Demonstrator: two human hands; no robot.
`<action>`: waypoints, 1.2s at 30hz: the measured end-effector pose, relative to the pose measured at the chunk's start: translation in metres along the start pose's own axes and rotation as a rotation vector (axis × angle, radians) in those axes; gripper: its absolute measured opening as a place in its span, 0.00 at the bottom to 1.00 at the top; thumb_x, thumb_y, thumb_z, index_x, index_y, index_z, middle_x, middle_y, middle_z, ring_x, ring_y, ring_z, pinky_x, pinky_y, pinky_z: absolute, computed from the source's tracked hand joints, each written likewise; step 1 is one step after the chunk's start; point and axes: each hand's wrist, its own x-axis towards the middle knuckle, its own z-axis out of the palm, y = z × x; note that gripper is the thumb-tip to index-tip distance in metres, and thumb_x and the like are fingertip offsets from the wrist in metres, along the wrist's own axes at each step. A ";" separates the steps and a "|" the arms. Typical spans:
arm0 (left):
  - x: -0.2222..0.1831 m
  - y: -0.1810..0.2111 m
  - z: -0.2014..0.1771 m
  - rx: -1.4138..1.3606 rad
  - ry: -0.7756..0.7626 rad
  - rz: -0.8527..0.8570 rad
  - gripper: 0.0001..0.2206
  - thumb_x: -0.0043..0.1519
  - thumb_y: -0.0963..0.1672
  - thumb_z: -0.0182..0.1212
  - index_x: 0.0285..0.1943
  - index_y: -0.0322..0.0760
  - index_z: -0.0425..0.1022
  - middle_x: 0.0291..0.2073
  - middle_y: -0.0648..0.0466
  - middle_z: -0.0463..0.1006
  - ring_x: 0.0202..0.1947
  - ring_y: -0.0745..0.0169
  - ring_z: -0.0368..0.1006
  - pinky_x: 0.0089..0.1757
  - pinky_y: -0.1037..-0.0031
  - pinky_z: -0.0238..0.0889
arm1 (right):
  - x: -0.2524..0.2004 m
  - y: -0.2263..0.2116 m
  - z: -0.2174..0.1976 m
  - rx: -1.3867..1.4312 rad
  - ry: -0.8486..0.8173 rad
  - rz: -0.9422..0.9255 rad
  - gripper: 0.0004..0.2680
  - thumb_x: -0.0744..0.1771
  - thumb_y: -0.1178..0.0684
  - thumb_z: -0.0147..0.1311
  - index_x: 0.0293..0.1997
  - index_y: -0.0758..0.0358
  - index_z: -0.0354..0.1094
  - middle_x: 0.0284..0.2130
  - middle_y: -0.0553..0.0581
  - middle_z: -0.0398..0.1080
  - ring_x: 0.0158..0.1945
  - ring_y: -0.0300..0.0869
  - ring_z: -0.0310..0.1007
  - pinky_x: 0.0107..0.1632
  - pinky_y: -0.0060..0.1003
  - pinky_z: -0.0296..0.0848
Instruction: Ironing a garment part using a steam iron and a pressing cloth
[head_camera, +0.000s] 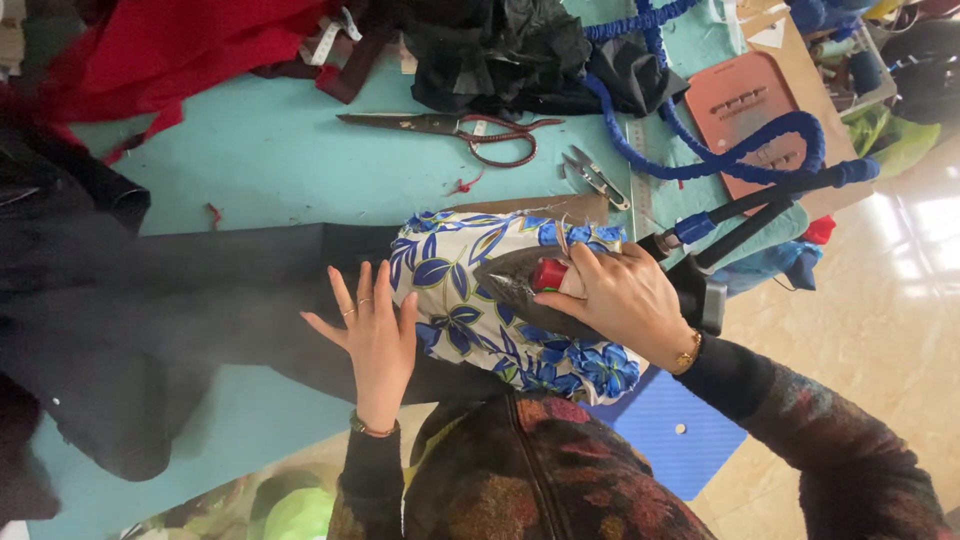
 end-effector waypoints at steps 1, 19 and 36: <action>0.001 -0.001 -0.001 0.000 0.003 -0.004 0.22 0.71 0.51 0.56 0.73 0.47 0.68 0.67 0.41 0.72 0.80 0.38 0.40 0.61 0.25 0.14 | 0.002 -0.001 0.000 0.000 0.001 -0.005 0.21 0.63 0.28 0.59 0.38 0.58 0.66 0.17 0.54 0.71 0.24 0.45 0.77 0.38 0.40 0.71; -0.005 -0.028 -0.012 -0.033 0.013 -0.077 0.21 0.71 0.49 0.57 0.73 0.43 0.67 0.67 0.40 0.72 0.80 0.36 0.39 0.58 0.22 0.09 | 0.074 -0.073 0.022 -0.025 0.145 -0.164 0.24 0.63 0.22 0.53 0.40 0.56 0.68 0.15 0.54 0.70 0.21 0.44 0.77 0.41 0.38 0.74; 0.003 -0.007 0.022 0.058 0.071 0.081 0.22 0.70 0.52 0.58 0.71 0.47 0.69 0.65 0.47 0.76 0.79 0.42 0.47 0.62 0.25 0.13 | -0.002 0.018 0.012 0.151 -0.052 -0.466 0.06 0.62 0.43 0.53 0.30 0.47 0.68 0.10 0.45 0.69 0.17 0.38 0.74 0.35 0.32 0.71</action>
